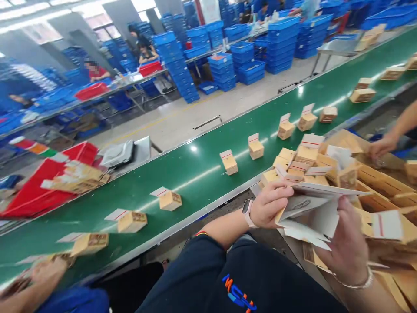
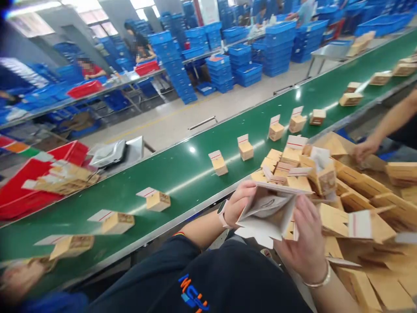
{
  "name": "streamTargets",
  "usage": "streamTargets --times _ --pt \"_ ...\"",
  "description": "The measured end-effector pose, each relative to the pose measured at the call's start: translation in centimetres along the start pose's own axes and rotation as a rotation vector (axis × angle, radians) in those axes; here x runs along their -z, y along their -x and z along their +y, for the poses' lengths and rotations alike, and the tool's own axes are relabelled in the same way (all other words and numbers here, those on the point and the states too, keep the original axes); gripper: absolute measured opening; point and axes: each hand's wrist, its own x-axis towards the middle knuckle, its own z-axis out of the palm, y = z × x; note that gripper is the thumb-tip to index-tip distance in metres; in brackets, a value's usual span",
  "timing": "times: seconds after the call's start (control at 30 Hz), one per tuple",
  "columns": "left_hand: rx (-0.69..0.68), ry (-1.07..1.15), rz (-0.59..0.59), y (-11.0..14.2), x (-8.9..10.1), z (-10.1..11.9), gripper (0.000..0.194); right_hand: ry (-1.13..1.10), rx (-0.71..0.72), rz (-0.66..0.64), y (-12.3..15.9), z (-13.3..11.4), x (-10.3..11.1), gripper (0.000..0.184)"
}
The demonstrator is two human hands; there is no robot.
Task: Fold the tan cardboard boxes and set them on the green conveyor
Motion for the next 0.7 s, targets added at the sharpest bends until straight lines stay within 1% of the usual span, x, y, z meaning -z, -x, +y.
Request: streamTargets --times 0.07,0.1,0.17,0.23,0.3,0.33,0.4,0.47,0.53,0.57,0.63,0.7 --pt "-0.026 -0.005 0.099 2.9 2.1 0.4 0.064 -0.080 0.082 -0.051 -0.2 -0.4 -3.8 0.075" --pt "0.000 -0.010 0.124 4.1 3.2 0.6 0.067 -0.131 0.111 -0.085 -0.2 -0.4 -6.0 0.076" --pt "0.137 -0.030 0.117 6.1 5.4 0.4 0.069 -0.238 0.125 -0.152 -0.3 -0.2 -10.5 0.077" --pt "0.330 -0.047 0.055 7.8 7.5 -0.8 0.070 -0.348 0.124 -0.224 -0.5 0.3 -15.0 0.065" --pt "0.495 -0.061 0.002 9.6 9.5 -3.1 0.068 -0.445 0.100 -0.336 -0.8 1.1 -19.5 0.048" --pt "0.550 -0.072 -0.009 10.6 10.4 -4.6 0.065 -0.486 0.089 -0.401 -1.0 1.7 -21.8 0.041" --pt "0.610 -0.109 0.011 12.9 11.9 -7.7 0.059 -0.549 0.085 -0.500 -1.3 2.7 -26.2 0.035" --pt "0.632 -0.142 0.048 15.3 12.8 -10.6 0.053 -0.587 0.098 -0.533 -1.4 3.5 -30.2 0.033" --pt "0.656 -0.150 0.062 17.6 13.1 -12.5 0.047 -0.596 0.098 -0.547 -0.9 4.2 -33.4 0.034" --pt "0.675 -0.152 0.053 18.5 13.0 -13.0 0.045 -0.591 0.090 -0.556 -0.6 4.4 -34.5 0.036" --pt "0.715 -0.173 0.014 19.7 12.6 -13.4 0.043 -0.565 0.053 -0.573 0.4 4.8 -35.8 0.041" --pt "0.747 -0.219 -0.025 20.0 12.1 -13.3 0.045 -0.537 0.012 -0.574 1.1 5.2 -36.1 0.046"
